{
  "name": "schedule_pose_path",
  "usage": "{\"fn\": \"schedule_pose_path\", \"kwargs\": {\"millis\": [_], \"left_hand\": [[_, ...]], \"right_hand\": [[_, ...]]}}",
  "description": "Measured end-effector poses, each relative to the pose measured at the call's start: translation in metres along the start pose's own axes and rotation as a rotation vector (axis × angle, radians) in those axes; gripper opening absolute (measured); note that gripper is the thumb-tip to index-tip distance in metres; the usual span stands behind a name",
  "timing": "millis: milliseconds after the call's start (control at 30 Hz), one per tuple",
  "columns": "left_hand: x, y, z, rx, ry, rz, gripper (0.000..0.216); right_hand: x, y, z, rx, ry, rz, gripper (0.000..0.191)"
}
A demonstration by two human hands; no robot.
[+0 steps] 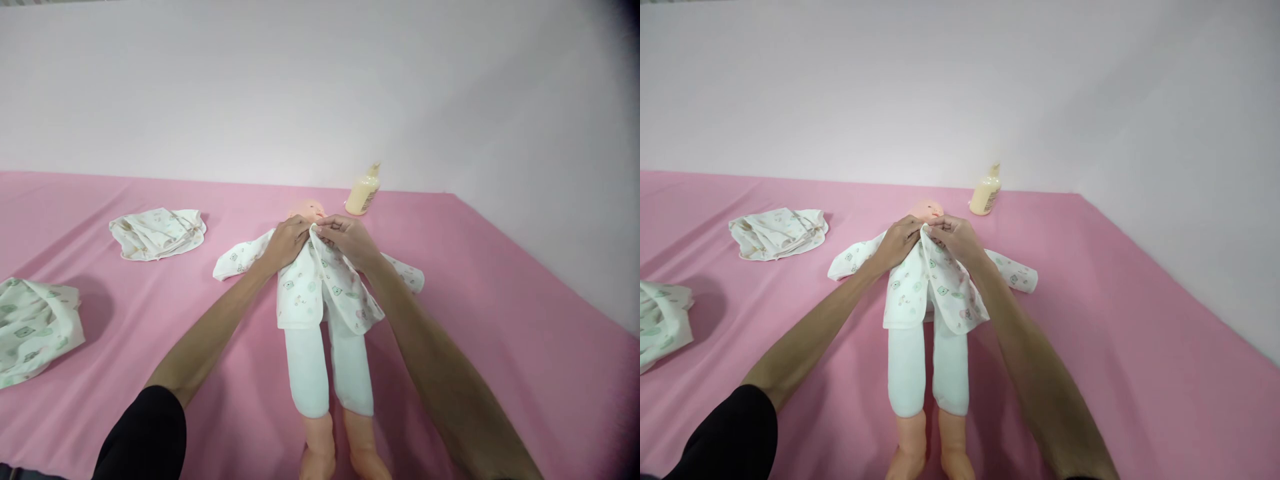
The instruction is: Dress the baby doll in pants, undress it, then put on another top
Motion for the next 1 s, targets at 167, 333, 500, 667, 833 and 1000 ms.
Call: {"fn": "schedule_pose_path", "kwargs": {"millis": [167,333,500,667,833,1000], "left_hand": [[-0.0002,-0.0025,-0.0014,-0.05,-0.056,0.078,0.028],[0.0002,-0.0043,-0.003,-0.077,-0.138,0.098,0.023],[0.0,-0.0059,-0.0047,-0.033,-0.121,0.208,0.027],[-0.0005,-0.0076,-0.0053,0.014,-0.062,0.386,0.028],[0.0002,-0.0052,-0.0054,0.058,-0.038,0.485,0.025],[-0.0014,-0.005,-0.0053,0.037,-0.058,0.441,0.026]], "right_hand": [[-0.001,-0.0063,-0.0004,-0.064,-0.014,-0.074,0.03],[0.0001,-0.0081,0.0013,-0.114,-0.041,-0.105,0.028],[0.0008,-0.0047,-0.0005,-0.154,-0.05,-0.14,0.024],[-0.0005,-0.0039,-0.0012,-0.121,-0.048,-0.18,0.026],[-0.001,-0.0051,0.0002,-0.139,-0.016,-0.17,0.027],[-0.0024,-0.0035,-0.0006,-0.14,0.006,-0.19,0.029]]}}
Point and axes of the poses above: each hand's wrist, its own z-axis towards the middle knuckle, its own x-axis out of the palm, y = z × x, the point moved 2 cm from there along z, towards the middle knuckle, and after that the axes turned 3 degrees about z, right-handed, at the moved point
